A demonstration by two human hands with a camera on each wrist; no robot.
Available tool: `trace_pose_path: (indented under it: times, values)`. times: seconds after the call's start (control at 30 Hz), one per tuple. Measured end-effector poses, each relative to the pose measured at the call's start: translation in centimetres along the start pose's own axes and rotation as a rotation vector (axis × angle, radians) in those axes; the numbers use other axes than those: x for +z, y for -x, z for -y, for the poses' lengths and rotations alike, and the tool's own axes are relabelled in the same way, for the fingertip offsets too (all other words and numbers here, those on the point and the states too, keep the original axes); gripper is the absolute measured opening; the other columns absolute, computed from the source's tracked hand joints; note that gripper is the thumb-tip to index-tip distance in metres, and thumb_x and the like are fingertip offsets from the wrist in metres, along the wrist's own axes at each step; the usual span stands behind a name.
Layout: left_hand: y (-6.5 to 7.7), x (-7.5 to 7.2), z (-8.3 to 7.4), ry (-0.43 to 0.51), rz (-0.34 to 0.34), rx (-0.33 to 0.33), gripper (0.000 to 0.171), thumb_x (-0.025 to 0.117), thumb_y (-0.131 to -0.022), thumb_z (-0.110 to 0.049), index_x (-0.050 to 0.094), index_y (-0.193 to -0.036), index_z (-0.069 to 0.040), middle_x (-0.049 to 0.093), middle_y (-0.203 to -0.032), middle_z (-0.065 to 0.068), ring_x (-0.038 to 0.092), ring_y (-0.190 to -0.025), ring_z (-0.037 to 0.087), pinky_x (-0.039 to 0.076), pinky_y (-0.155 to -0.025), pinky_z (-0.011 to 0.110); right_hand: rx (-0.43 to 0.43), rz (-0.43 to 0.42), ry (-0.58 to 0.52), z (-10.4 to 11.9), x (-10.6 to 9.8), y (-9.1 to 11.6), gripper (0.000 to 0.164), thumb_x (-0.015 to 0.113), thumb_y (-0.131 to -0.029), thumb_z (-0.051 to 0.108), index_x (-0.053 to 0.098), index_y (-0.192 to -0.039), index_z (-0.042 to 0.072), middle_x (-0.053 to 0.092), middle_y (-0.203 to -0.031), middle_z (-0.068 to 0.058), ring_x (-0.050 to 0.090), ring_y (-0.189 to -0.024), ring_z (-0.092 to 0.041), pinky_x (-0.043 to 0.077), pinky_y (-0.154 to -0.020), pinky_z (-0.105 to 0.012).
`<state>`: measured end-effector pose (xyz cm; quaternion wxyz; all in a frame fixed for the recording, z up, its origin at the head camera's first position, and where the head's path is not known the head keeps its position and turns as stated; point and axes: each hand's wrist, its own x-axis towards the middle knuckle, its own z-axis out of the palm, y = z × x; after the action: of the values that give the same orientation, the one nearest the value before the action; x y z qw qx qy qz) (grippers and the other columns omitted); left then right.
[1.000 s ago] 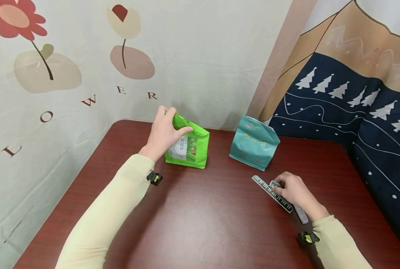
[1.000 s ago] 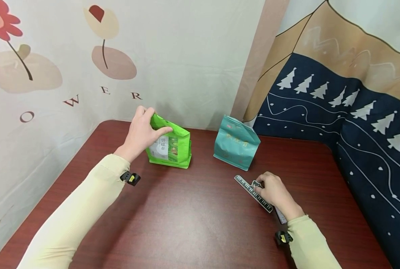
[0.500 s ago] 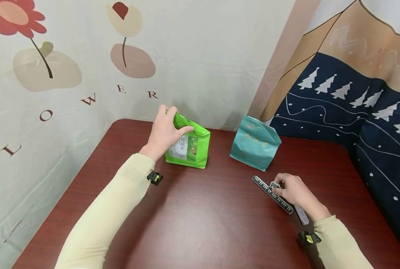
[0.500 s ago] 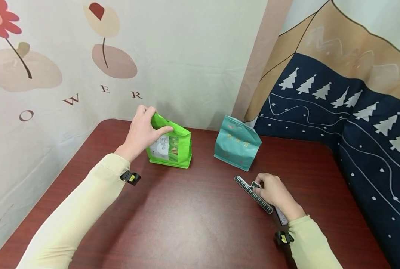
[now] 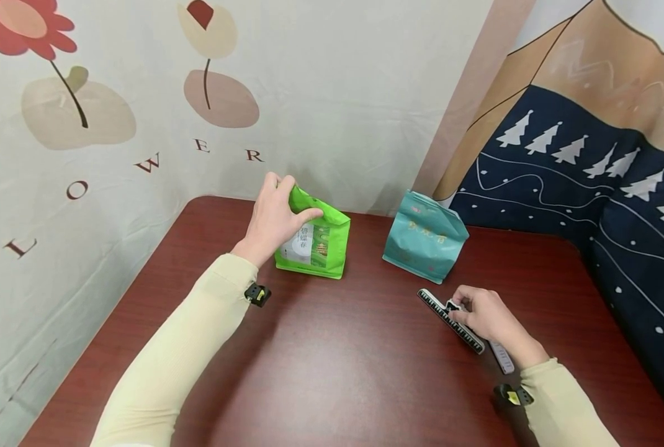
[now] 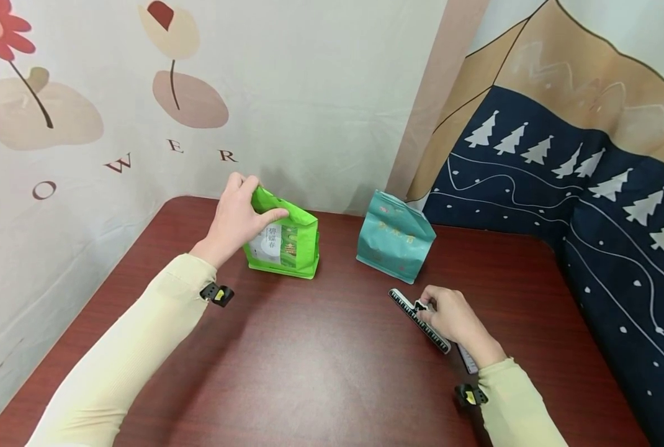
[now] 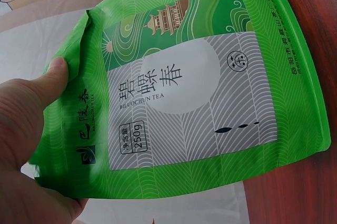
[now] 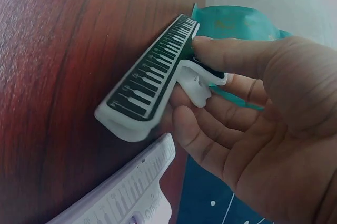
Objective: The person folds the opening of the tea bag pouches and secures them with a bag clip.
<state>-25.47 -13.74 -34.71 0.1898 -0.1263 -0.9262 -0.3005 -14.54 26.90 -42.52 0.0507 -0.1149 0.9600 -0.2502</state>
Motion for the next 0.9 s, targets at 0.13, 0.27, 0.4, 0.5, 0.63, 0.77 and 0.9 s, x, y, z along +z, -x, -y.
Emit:
trace_pose_path:
  times: [0.13, 0.27, 0.4, 0.5, 0.63, 0.77, 0.9]
  values:
    - [0.0, 0.0, 0.0, 0.0, -0.002, 0.001, 0.053, 0.088, -0.083, -0.04, 0.053, -0.099, -0.004, 0.042, -0.107, 0.016, 0.045, -0.093, 0.032, 0.046, -0.077, 0.042, -0.013, -0.021, -0.004, 0.3, -0.1, 0.0, 0.015, 0.078, -0.086, 0.005, 0.066, -0.091, 0.011, 0.055, -0.074, 0.002, 0.046, -0.067, -0.015, 0.041, -0.062, -0.031]
    - [0.1, 0.0, -0.1, -0.001, 0.002, 0.002, 0.052, 0.088, -0.083, -0.039, 0.053, -0.099, -0.003, 0.042, -0.107, 0.016, 0.045, -0.093, 0.033, 0.046, -0.078, 0.043, -0.015, -0.035, -0.011, 0.5, -0.1, -0.1, 0.016, 0.078, -0.086, 0.005, 0.067, -0.095, 0.01, 0.057, -0.075, 0.001, 0.046, -0.067, -0.016, 0.042, -0.063, -0.033]
    - [0.0, 0.0, 0.0, -0.004, -0.001, 0.006, 0.053, 0.088, -0.083, -0.04, 0.053, -0.099, -0.004, 0.042, -0.106, 0.016, 0.045, -0.093, 0.033, 0.046, -0.078, 0.042, -0.028, -0.06, -0.018, 0.7, -0.2, -0.2, 0.017, 0.078, -0.086, 0.004, 0.067, -0.099, 0.009, 0.063, -0.081, -0.001, 0.05, -0.071, -0.017, 0.044, -0.066, -0.035]
    - [0.0, 0.0, -0.1, -0.004, -0.005, 0.012, 0.053, 0.088, -0.083, -0.04, 0.053, -0.098, -0.004, 0.042, -0.106, 0.016, 0.045, -0.092, 0.033, 0.046, -0.077, 0.042, -0.039, -0.076, -0.022, 0.8, -0.2, -0.4, 0.018, 0.078, -0.087, 0.003, 0.068, -0.101, 0.009, 0.068, -0.089, -0.004, 0.054, -0.075, -0.018, 0.048, -0.069, -0.037]
    - [0.0, 0.0, 0.0, -0.001, -0.007, 0.015, 0.053, 0.088, -0.082, -0.039, 0.053, -0.098, -0.003, 0.042, -0.105, 0.016, 0.045, -0.092, 0.032, 0.046, -0.077, 0.043, -0.045, -0.09, -0.03, 0.9, -0.2, -0.5, 0.019, 0.078, -0.087, 0.003, 0.067, -0.102, 0.008, 0.07, -0.095, -0.007, 0.06, -0.08, -0.021, 0.051, -0.073, -0.042]
    - [0.0, 0.0, 0.0, 0.0, -0.008, 0.017, 0.053, 0.089, -0.082, -0.038, 0.053, -0.098, -0.003, 0.042, -0.105, 0.016, 0.045, -0.092, 0.032, 0.046, -0.078, 0.043, -0.049, -0.107, -0.033, 1.2, -0.3, -0.7, 0.021, 0.078, -0.087, 0.002, 0.067, -0.104, 0.008, 0.071, -0.098, -0.009, 0.063, -0.086, -0.025, 0.053, -0.077, -0.045]
    - [0.0, 0.1, 0.1, 0.0, -0.011, 0.019, 0.053, 0.089, -0.082, -0.038, 0.053, -0.098, -0.003, 0.042, -0.105, 0.016, 0.045, -0.092, 0.032, 0.046, -0.078, 0.042, -0.051, -0.111, -0.042, 1.4, -0.4, -0.7, 0.023, 0.079, -0.087, 0.002, 0.066, -0.106, 0.008, 0.071, -0.099, -0.01, 0.065, -0.088, -0.028, 0.054, -0.079, -0.048]
